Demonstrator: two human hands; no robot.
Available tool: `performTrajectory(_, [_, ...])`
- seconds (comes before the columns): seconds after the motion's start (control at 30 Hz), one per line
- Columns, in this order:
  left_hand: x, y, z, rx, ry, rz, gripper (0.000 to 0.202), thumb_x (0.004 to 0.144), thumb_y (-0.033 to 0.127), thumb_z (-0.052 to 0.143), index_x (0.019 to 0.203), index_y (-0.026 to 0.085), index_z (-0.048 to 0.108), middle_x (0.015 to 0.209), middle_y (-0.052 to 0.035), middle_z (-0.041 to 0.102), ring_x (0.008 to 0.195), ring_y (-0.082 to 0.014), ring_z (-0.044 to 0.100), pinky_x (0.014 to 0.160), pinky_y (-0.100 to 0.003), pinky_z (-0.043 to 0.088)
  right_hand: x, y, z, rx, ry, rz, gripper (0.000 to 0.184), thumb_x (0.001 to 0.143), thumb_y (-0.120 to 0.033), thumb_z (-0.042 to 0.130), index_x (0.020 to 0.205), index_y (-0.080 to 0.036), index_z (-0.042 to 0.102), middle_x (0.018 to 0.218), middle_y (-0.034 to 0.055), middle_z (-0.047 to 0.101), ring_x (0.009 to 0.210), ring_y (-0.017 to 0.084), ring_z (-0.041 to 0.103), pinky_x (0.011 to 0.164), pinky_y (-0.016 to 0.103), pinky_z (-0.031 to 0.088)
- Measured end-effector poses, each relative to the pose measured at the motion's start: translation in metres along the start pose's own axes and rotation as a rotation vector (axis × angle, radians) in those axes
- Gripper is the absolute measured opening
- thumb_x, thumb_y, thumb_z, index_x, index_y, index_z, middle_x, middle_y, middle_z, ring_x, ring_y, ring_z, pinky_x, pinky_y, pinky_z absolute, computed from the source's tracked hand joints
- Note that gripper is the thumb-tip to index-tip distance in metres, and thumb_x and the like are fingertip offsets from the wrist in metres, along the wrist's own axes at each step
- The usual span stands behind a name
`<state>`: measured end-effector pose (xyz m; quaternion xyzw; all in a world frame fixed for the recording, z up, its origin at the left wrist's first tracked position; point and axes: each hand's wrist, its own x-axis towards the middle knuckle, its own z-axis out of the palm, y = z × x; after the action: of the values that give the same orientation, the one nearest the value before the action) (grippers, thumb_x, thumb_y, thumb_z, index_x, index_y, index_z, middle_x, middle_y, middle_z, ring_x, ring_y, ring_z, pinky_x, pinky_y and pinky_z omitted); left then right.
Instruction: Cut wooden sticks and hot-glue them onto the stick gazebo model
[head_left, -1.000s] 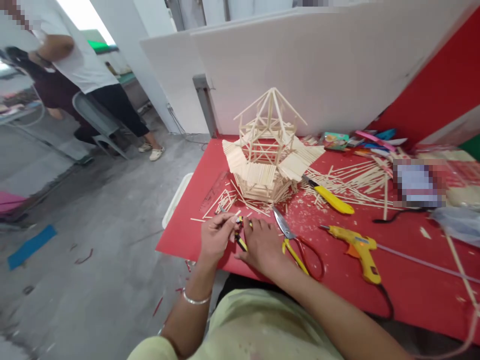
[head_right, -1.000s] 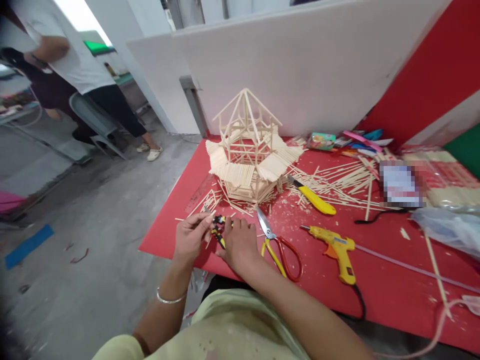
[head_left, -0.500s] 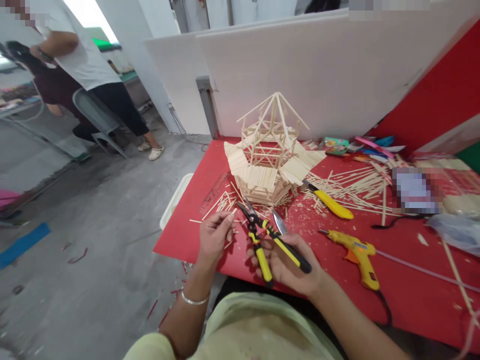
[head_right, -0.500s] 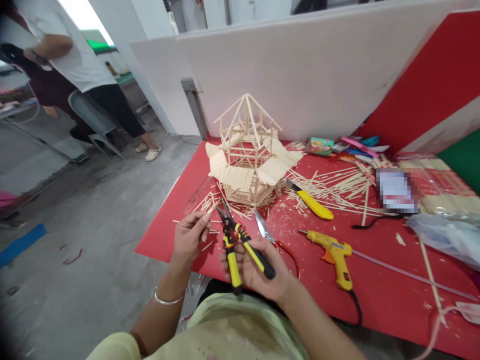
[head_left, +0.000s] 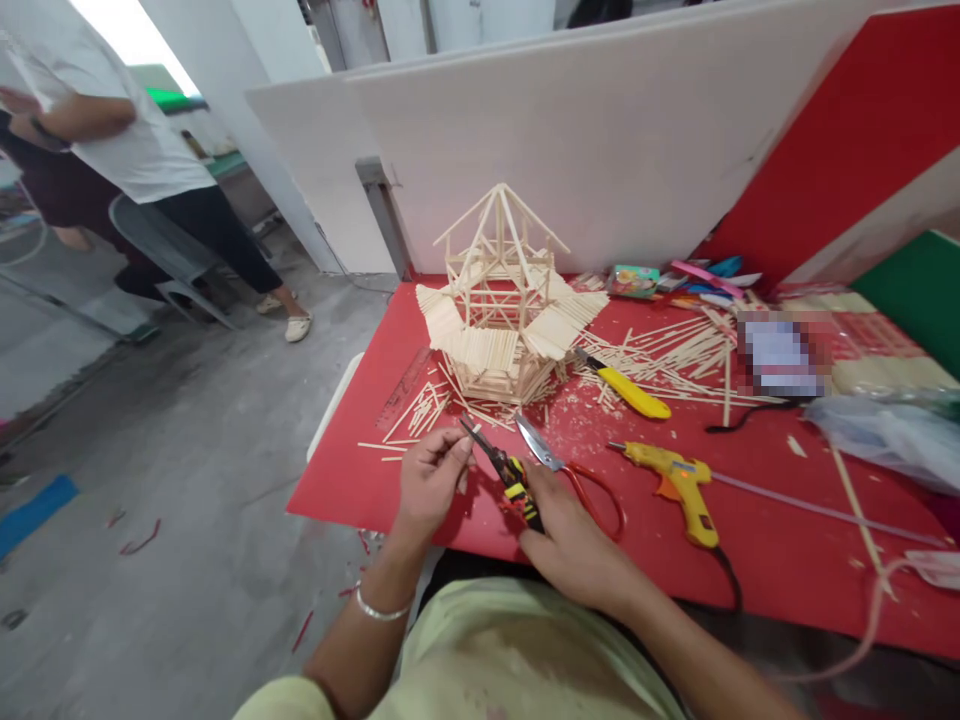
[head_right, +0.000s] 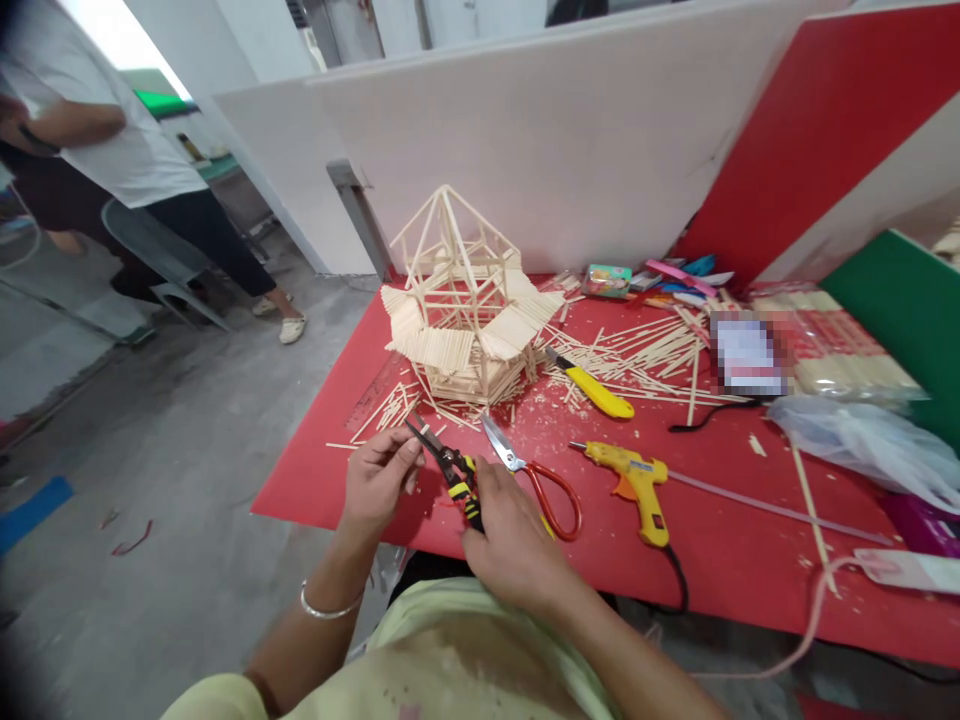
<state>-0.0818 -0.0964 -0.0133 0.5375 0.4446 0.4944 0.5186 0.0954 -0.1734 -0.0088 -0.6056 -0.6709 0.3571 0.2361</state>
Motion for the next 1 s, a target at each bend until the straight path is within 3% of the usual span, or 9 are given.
performTrajectory(0.23, [-0.004,0.007,-0.001,0.185,-0.088,0.065,0.024,0.087,0.034,0.061,0.071,0.016,0.061,0.052,0.0028,0.054,0.04,-0.0078,0.047,0.044,-0.021,0.036,-0.005,-0.006,-0.009,-0.254,0.092,0.01,0.072,0.074,-0.021,0.05,0.144,-0.011,0.033,0.142,0.0194,0.045,0.132,0.032,0.043,0.109,0.049,0.036])
performTrajectory(0.43, [-0.006,0.009,0.0,0.197,-0.113,0.054,0.025,0.088,0.035,0.059,0.07,0.017,0.06,0.047,0.0035,0.052,0.038,-0.0087,0.045,0.043,-0.021,0.034,-0.002,0.003,-0.005,-0.261,0.142,-0.055,0.063,0.081,-0.024,0.05,0.141,-0.014,0.035,0.136,0.0185,0.05,0.124,0.031,0.048,0.103,0.048,0.04])
performTrajectory(0.6, [-0.008,0.01,-0.003,0.268,-0.154,0.056,0.028,0.089,0.034,0.057,0.067,0.018,0.06,0.045,0.0033,0.05,0.04,-0.0085,0.044,0.042,-0.021,0.031,0.004,0.011,-0.004,-0.268,0.173,-0.087,0.06,0.079,-0.023,0.051,0.138,-0.013,0.039,0.118,0.0161,0.059,0.107,0.03,0.056,0.093,0.045,0.046])
performTrajectory(0.7, [-0.007,0.006,-0.003,0.137,-0.173,-0.037,0.03,0.088,0.039,0.06,0.067,0.017,0.059,0.047,0.0032,0.05,0.037,-0.007,0.04,0.038,-0.02,0.027,0.004,0.017,-0.005,-0.237,0.145,-0.107,0.06,0.08,-0.024,0.051,0.139,-0.017,0.037,0.125,0.0151,0.057,0.114,0.029,0.054,0.096,0.045,0.045])
performTrajectory(0.83, [-0.004,0.004,-0.001,-0.182,-0.268,-0.247,0.031,0.084,0.043,0.064,0.071,0.015,0.058,0.052,0.0027,0.053,0.03,-0.0024,0.031,0.032,-0.018,0.018,0.003,0.021,-0.011,-0.236,0.103,-0.163,0.07,0.081,-0.025,0.051,0.147,-0.019,0.027,0.144,0.0154,0.043,0.133,0.029,0.04,0.108,0.05,0.035])
performTrajectory(1.0, [-0.002,0.007,-0.002,-0.458,-0.39,-0.418,0.027,0.08,0.038,0.071,0.078,0.015,0.057,0.053,0.0045,0.055,0.027,0.0009,0.024,0.029,-0.014,0.016,0.002,0.017,-0.017,-0.314,0.071,-0.13,0.068,0.081,-0.023,0.051,0.145,-0.014,0.03,0.131,0.0181,0.051,0.123,0.03,0.047,0.103,0.049,0.039])
